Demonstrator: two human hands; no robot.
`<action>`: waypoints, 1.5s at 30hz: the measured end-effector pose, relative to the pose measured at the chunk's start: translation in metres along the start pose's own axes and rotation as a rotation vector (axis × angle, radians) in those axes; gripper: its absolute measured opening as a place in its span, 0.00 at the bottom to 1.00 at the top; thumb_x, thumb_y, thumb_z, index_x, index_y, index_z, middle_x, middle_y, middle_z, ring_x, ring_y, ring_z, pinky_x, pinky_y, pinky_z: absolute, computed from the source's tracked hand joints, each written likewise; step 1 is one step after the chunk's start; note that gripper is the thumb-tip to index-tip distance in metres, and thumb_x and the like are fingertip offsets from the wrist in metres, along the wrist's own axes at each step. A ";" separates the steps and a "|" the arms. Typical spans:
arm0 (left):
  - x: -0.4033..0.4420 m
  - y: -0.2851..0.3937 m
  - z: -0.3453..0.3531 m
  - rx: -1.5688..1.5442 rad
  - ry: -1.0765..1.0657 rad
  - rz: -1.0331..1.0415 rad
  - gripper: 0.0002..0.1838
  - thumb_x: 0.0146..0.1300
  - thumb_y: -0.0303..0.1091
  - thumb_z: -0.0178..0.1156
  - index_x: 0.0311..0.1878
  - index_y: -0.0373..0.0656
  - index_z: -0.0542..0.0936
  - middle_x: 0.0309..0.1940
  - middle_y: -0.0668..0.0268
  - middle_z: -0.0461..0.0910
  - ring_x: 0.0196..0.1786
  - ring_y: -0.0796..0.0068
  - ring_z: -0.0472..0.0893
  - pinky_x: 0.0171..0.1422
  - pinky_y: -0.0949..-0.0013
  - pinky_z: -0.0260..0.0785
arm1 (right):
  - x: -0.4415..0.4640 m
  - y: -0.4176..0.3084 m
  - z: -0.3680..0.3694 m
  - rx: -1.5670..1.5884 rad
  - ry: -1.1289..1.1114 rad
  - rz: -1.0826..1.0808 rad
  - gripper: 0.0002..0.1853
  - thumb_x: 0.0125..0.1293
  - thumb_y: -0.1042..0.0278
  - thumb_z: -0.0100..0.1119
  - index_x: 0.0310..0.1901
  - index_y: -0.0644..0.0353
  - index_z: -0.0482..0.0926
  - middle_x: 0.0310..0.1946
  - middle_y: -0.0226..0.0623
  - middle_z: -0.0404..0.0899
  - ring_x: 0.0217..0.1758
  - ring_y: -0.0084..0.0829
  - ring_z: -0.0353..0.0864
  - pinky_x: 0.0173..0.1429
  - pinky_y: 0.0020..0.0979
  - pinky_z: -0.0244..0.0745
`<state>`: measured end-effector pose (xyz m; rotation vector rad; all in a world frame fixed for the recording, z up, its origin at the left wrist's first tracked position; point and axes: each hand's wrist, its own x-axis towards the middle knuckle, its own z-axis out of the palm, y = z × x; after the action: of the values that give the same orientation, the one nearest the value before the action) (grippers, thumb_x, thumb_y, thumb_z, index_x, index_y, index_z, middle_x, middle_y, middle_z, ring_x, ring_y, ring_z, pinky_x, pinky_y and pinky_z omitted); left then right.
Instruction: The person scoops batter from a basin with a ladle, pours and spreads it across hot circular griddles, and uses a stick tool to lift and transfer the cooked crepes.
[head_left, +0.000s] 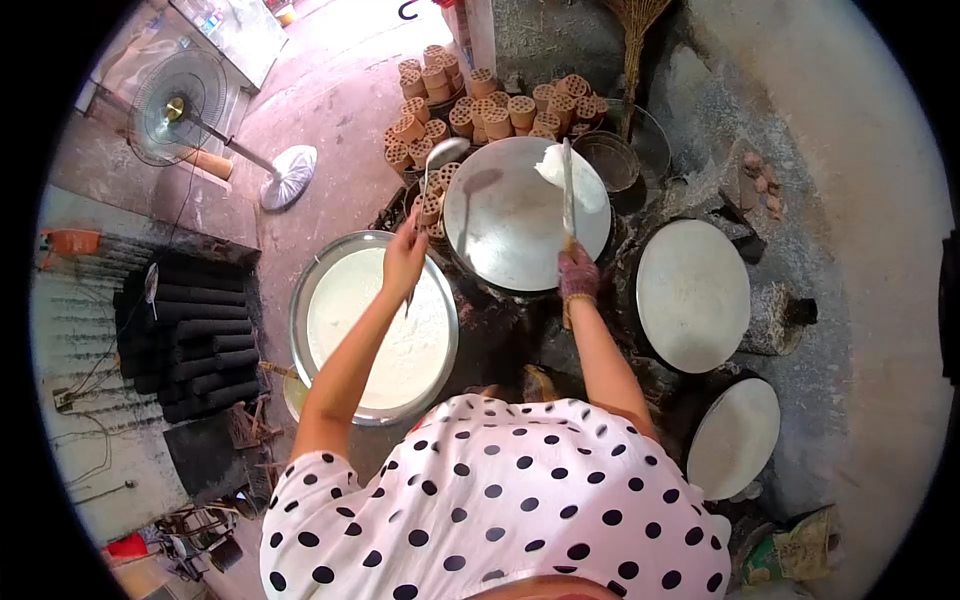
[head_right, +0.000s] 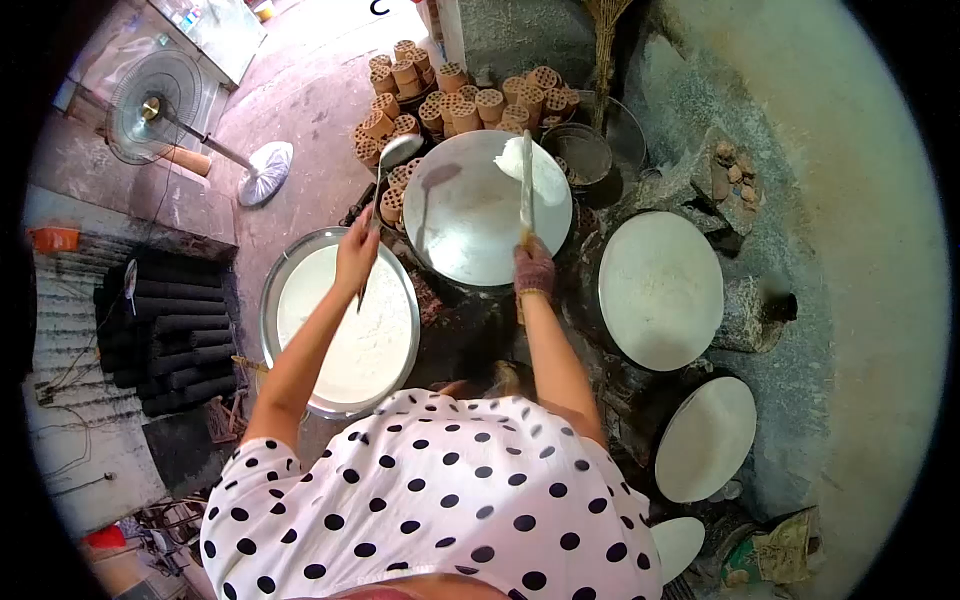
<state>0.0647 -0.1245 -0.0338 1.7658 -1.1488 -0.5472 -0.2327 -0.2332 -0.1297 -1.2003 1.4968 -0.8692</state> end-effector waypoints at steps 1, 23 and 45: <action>-0.022 0.002 -0.009 0.012 -0.065 -0.118 0.26 0.66 0.31 0.53 0.68 0.43 0.66 0.22 0.69 0.71 0.24 0.79 0.70 0.30 0.73 0.65 | -0.005 0.002 -0.011 -0.081 0.100 -0.122 0.21 0.60 0.63 0.56 0.55 0.59 0.77 0.47 0.47 0.81 0.49 0.44 0.81 0.54 0.37 0.73; -0.202 -0.045 -0.039 -0.341 0.311 -0.580 0.20 0.72 0.46 0.50 0.26 0.43 0.73 0.13 0.78 0.62 0.15 0.88 0.59 0.17 0.79 0.48 | 0.051 -0.029 0.003 -0.509 -0.164 -0.091 0.25 0.58 0.58 0.59 0.59 0.50 0.75 0.49 0.46 0.81 0.52 0.42 0.80 0.57 0.37 0.73; -0.365 -0.163 -0.056 -0.154 0.683 -1.041 0.23 0.68 0.49 0.53 0.25 0.40 0.76 0.13 0.73 0.67 0.14 0.82 0.63 0.17 0.74 0.52 | 0.066 -0.042 -0.024 -0.748 -0.349 -0.122 0.29 0.56 0.52 0.62 0.59 0.52 0.76 0.54 0.44 0.78 0.57 0.41 0.78 0.61 0.35 0.70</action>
<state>0.0139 0.2431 -0.1911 2.0775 0.3332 -0.5156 -0.2461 -0.3087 -0.1010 -1.8853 1.5028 -0.1263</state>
